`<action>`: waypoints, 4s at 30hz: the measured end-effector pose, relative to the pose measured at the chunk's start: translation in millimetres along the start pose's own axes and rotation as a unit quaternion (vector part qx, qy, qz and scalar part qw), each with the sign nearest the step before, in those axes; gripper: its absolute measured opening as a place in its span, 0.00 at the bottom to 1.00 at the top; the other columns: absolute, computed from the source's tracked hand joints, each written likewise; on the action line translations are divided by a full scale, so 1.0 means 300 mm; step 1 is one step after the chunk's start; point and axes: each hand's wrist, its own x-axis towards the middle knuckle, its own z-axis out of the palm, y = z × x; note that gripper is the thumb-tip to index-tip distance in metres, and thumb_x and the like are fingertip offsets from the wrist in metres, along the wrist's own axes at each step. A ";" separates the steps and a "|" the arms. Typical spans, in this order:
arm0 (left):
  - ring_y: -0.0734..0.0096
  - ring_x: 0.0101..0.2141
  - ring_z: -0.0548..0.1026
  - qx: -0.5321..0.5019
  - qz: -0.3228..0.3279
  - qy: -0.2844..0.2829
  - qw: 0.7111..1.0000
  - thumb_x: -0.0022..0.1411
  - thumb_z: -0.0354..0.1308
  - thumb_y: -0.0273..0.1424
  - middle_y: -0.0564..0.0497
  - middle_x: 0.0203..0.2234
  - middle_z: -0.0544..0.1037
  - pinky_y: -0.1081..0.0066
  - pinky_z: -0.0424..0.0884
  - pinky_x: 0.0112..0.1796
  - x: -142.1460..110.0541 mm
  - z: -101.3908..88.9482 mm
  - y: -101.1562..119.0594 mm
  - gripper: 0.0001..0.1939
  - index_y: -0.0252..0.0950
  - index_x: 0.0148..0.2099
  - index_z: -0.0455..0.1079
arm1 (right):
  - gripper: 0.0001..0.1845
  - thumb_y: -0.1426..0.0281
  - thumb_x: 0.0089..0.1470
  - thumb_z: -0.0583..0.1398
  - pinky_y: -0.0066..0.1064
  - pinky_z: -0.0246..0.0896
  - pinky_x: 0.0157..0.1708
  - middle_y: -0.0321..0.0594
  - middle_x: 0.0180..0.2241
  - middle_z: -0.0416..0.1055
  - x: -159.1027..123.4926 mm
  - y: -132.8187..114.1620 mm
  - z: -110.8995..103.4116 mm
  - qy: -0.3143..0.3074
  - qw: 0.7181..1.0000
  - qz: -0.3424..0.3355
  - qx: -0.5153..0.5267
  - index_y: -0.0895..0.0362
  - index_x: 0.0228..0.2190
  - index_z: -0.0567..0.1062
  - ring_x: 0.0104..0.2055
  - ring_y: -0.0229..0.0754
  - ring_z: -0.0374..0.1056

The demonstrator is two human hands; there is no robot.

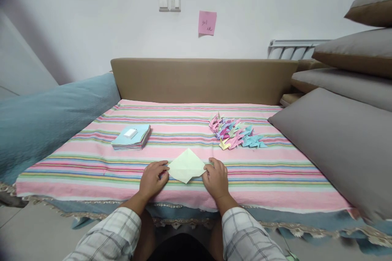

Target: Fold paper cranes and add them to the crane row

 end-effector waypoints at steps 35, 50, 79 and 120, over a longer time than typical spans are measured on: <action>0.62 0.43 0.71 0.083 -0.081 0.015 0.993 0.59 0.53 0.33 0.50 0.43 0.76 0.61 0.63 0.44 0.021 0.001 0.031 0.10 0.41 0.43 0.69 | 0.09 0.65 0.51 0.55 0.37 0.52 0.44 0.42 0.42 0.68 0.023 -0.006 0.009 -0.023 0.995 0.098 -0.001 0.54 0.35 0.70 0.46 0.47 0.61; 0.60 0.54 0.62 0.077 0.220 -0.090 0.968 0.60 0.50 0.44 0.49 0.54 0.69 0.53 0.47 0.58 -0.022 0.070 0.121 0.19 0.41 0.49 0.68 | 0.07 0.66 0.52 0.56 0.36 0.53 0.44 0.40 0.41 0.69 0.025 -0.006 0.007 -0.030 0.996 0.082 -0.004 0.54 0.34 0.70 0.45 0.46 0.61; 0.59 0.53 0.63 0.066 0.160 -0.099 0.980 0.58 0.51 0.44 0.47 0.53 0.69 0.53 0.47 0.57 -0.023 0.056 0.147 0.21 0.40 0.51 0.66 | 0.20 0.59 0.57 0.53 0.43 0.43 0.53 0.42 0.52 0.66 0.011 -0.053 -0.043 -0.172 0.970 -0.170 -0.005 0.50 0.49 0.69 0.52 0.47 0.57; 0.57 0.42 0.68 0.104 0.002 -0.034 0.994 0.55 0.56 0.43 0.47 0.37 0.73 0.47 0.46 0.55 -0.020 0.028 0.151 0.18 0.42 0.46 0.69 | 0.14 0.66 0.59 0.51 0.34 0.46 0.41 0.39 0.29 0.68 0.005 -0.056 -0.042 -0.078 0.993 -0.076 -0.051 0.55 0.27 0.73 0.36 0.41 0.60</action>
